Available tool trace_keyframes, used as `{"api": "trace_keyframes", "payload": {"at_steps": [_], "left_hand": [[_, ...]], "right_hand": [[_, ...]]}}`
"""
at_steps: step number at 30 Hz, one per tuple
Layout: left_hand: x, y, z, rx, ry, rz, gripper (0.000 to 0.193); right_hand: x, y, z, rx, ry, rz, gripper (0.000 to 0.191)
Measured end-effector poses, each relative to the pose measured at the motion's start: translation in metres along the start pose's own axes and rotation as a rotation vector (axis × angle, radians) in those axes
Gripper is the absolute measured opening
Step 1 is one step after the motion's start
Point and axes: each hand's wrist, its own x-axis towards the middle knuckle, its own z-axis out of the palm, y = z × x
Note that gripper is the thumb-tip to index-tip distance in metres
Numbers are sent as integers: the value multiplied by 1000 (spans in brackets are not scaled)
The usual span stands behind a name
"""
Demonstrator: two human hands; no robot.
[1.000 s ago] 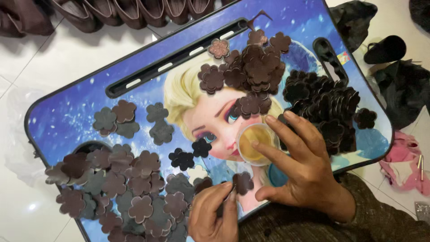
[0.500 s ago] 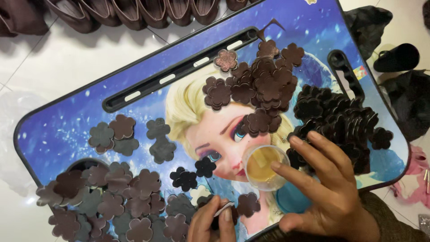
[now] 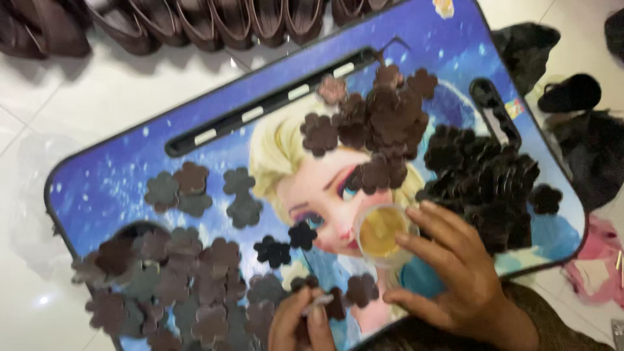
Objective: The person repeatedly picks up flower-shaped craft pieces, applies adhesive from a small container to one side, and joins two pieces together. The person places the bonded pairs on the table and continues the cycle with additional pieces.
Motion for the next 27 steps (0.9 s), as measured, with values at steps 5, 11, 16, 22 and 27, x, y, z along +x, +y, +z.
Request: {"api": "trace_keyframes", "payload": {"at_steps": [5,11,16,22,27], "left_hand": [[14,-30,-7,67,-172,111,27],[-2,-22,-3,74,-130,-17,33],[-8,-13,4,-61,-75,-203,42],[1,-6,8,-13,-99,-234,39],[8,-5,10,147,-151,-173,33]], "right_hand": [[21,17,1,-78,-31,-3,66],[26,10,3,-148,-46,-66,70],[20,-2,-4,-184,-25,-66,72],[22,1,-5,-147,-7,-44,72],[20,3,-12,-168,-1,-71,71]]}}
